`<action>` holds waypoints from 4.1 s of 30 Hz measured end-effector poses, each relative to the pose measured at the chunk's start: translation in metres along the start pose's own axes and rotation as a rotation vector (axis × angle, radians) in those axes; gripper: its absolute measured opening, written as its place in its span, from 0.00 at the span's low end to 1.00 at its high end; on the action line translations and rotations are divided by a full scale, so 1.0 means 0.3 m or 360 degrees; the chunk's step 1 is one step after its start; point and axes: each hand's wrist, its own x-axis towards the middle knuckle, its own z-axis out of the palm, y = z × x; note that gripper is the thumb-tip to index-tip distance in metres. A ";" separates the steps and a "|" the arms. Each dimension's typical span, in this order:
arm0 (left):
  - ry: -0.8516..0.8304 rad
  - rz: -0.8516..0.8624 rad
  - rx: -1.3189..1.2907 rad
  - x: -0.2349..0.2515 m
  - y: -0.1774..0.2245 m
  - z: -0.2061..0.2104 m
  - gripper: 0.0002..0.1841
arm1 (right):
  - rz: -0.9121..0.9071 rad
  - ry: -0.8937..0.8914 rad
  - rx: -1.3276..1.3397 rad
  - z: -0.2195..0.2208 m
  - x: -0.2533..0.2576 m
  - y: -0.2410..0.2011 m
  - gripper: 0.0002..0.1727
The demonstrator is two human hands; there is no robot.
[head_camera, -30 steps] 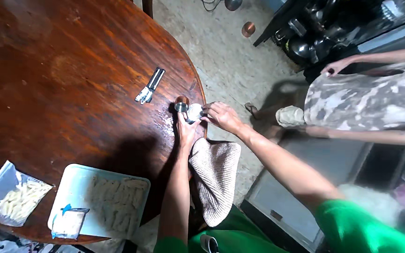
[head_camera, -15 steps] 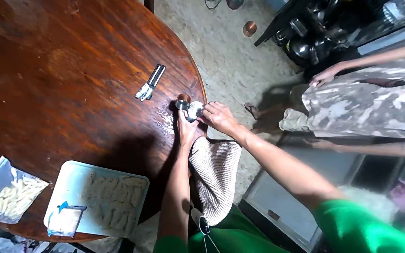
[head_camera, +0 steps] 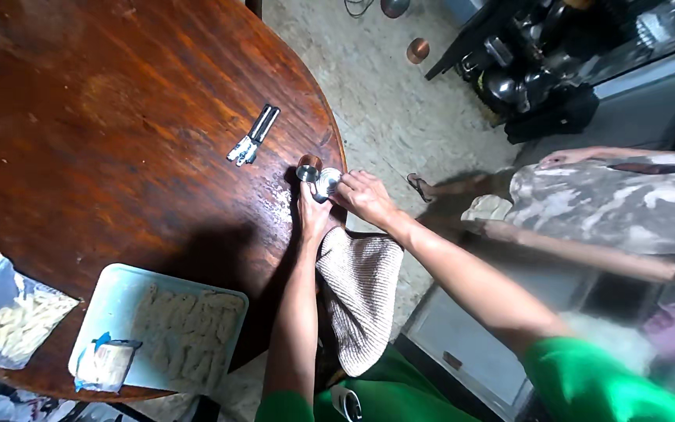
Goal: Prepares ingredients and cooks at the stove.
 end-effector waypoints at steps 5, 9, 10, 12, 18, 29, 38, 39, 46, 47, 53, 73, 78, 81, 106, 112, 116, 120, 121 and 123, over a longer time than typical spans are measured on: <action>0.0003 -0.0019 0.0030 0.000 0.006 -0.003 0.32 | 0.0019 0.0001 0.0004 -0.002 0.003 -0.008 0.11; -0.0022 0.0005 0.0034 -0.025 0.006 -0.011 0.34 | 0.0047 -0.0022 -0.0001 -0.008 0.002 -0.019 0.11; -0.0019 0.0013 0.0050 -0.027 0.004 -0.010 0.33 | 0.0044 -0.0021 -0.0007 -0.008 0.001 -0.020 0.10; -0.0014 0.0018 0.0062 -0.029 0.006 -0.011 0.34 | 0.0028 -0.0021 -0.0015 -0.006 0.001 -0.020 0.09; -0.0020 0.0017 0.0031 -0.032 0.010 -0.013 0.35 | 0.0054 -0.0031 -0.0033 -0.004 0.002 -0.021 0.09; -0.0027 0.0036 0.0022 -0.030 0.015 -0.019 0.32 | -0.0063 0.0020 -0.0133 0.006 -0.013 -0.042 0.07; -0.0016 0.0049 0.0062 -0.023 0.011 -0.020 0.27 | -0.0154 0.0118 -0.0150 0.009 -0.015 -0.040 0.06; -0.0011 0.0062 0.0050 -0.023 0.009 -0.020 0.28 | -0.0146 0.0122 -0.0147 0.008 -0.016 -0.040 0.06; 0.0008 0.0066 0.0045 -0.025 0.008 -0.016 0.28 | -0.0062 0.0038 -0.0091 0.014 -0.007 -0.045 0.06; 0.0008 0.0057 0.0042 -0.024 0.006 -0.014 0.28 | -0.0033 0.0023 -0.0069 0.010 -0.006 -0.044 0.07; -0.0006 0.0034 -0.0006 -0.021 0.000 -0.013 0.29 | 0.0247 -0.0075 0.0038 -0.003 -0.004 -0.041 0.21; -0.0015 0.0019 0.0000 -0.010 -0.005 -0.009 0.39 | 0.0434 -0.0215 0.0329 0.005 0.023 -0.009 0.26; -0.0015 -0.0007 -0.0006 -0.013 -0.003 -0.011 0.34 | 0.0393 -0.0190 0.0331 0.016 0.013 -0.003 0.26; -0.0022 0.0003 -0.0024 -0.013 0.001 -0.014 0.32 | 0.0349 -0.0164 0.0358 0.018 0.008 0.005 0.26; -0.0044 -0.0028 -0.0051 -0.013 0.008 -0.018 0.37 | 0.0589 -0.0161 0.0752 -0.048 0.019 0.008 0.35; -0.0064 -0.0040 -0.0024 -0.015 0.020 -0.027 0.33 | 0.0563 -0.0141 0.0650 -0.006 0.004 0.002 0.40; -0.0071 -0.0066 -0.0013 -0.014 0.019 -0.028 0.33 | 0.0568 -0.0082 0.0598 0.003 0.004 -0.007 0.40; -0.0039 0.0023 -0.0009 -0.010 0.005 -0.020 0.37 | 0.0626 -0.0035 0.0771 -0.024 0.013 -0.008 0.39; -0.0045 0.0012 -0.0006 -0.008 0.005 -0.020 0.37 | 0.0669 -0.0047 0.0844 -0.039 0.016 -0.009 0.41; -0.0059 -0.0034 -0.0008 -0.001 0.003 -0.018 0.37 | 0.0755 -0.0059 0.1010 -0.064 0.024 -0.005 0.43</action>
